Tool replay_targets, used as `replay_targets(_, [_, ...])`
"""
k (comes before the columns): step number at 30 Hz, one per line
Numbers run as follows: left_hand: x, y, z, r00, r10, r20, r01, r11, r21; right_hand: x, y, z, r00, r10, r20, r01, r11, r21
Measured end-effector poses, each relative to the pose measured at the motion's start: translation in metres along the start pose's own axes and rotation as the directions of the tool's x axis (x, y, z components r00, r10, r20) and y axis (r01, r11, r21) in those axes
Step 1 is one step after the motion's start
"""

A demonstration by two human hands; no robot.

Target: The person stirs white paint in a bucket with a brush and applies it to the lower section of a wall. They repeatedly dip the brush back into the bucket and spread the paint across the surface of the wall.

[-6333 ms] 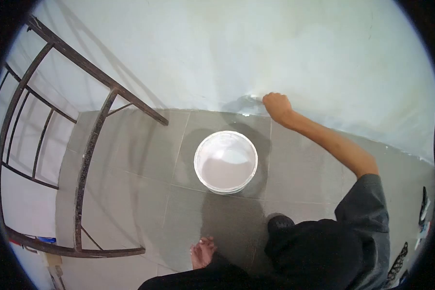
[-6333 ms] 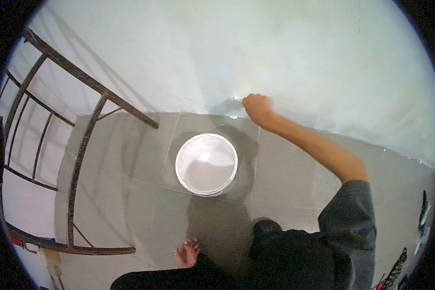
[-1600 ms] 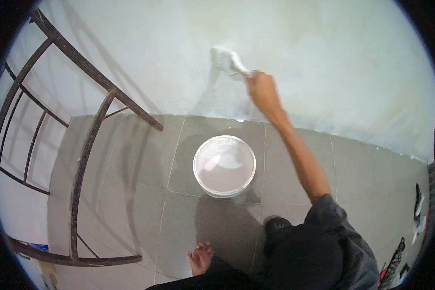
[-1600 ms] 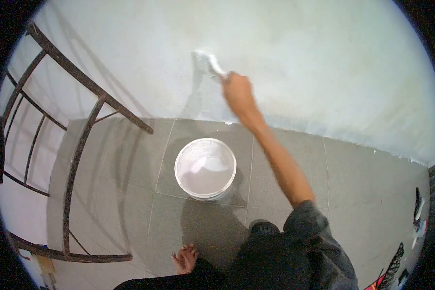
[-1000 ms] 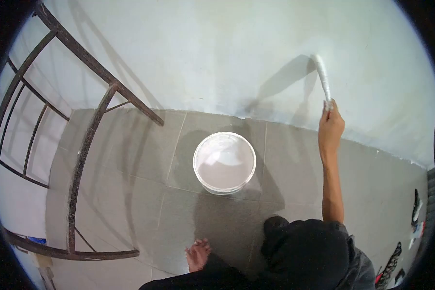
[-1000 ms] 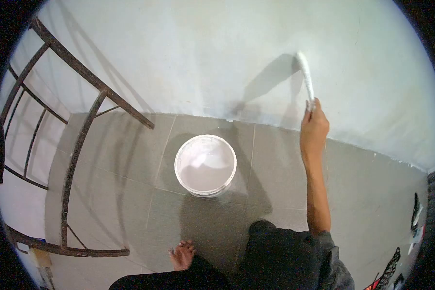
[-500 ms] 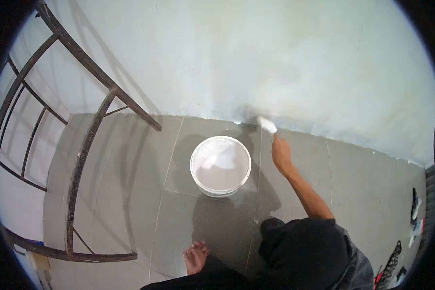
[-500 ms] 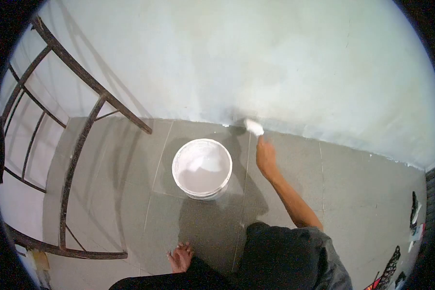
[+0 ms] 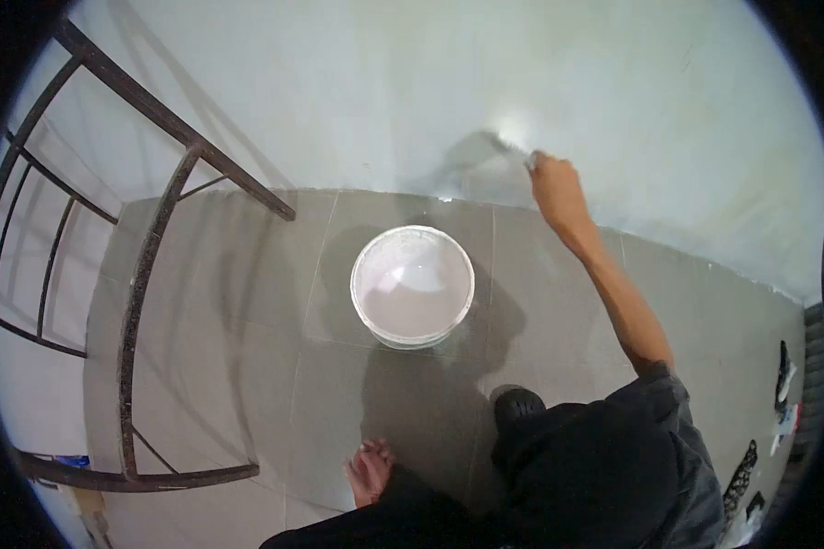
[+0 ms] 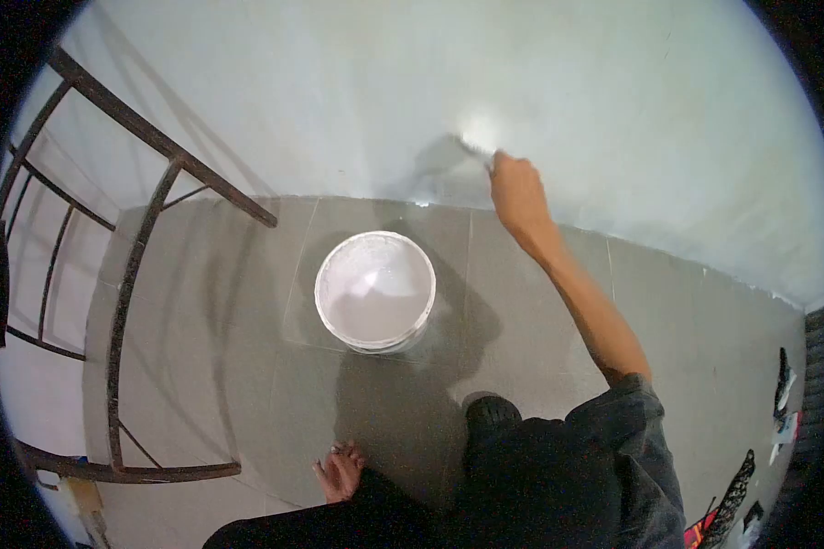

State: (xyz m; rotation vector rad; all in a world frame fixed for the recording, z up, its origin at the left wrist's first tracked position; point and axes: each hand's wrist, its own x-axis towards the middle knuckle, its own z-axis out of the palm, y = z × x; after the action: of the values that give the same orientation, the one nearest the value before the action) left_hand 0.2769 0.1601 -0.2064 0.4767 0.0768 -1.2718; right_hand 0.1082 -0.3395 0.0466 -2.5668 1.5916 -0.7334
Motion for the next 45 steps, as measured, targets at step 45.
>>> replay_targets(45, [0.006,0.004,0.011,0.997,-0.050,0.050,0.047,0.998,0.051,-0.052,-0.153,0.075,0.383,-0.636,0.669,0.906,0.402,-0.137])
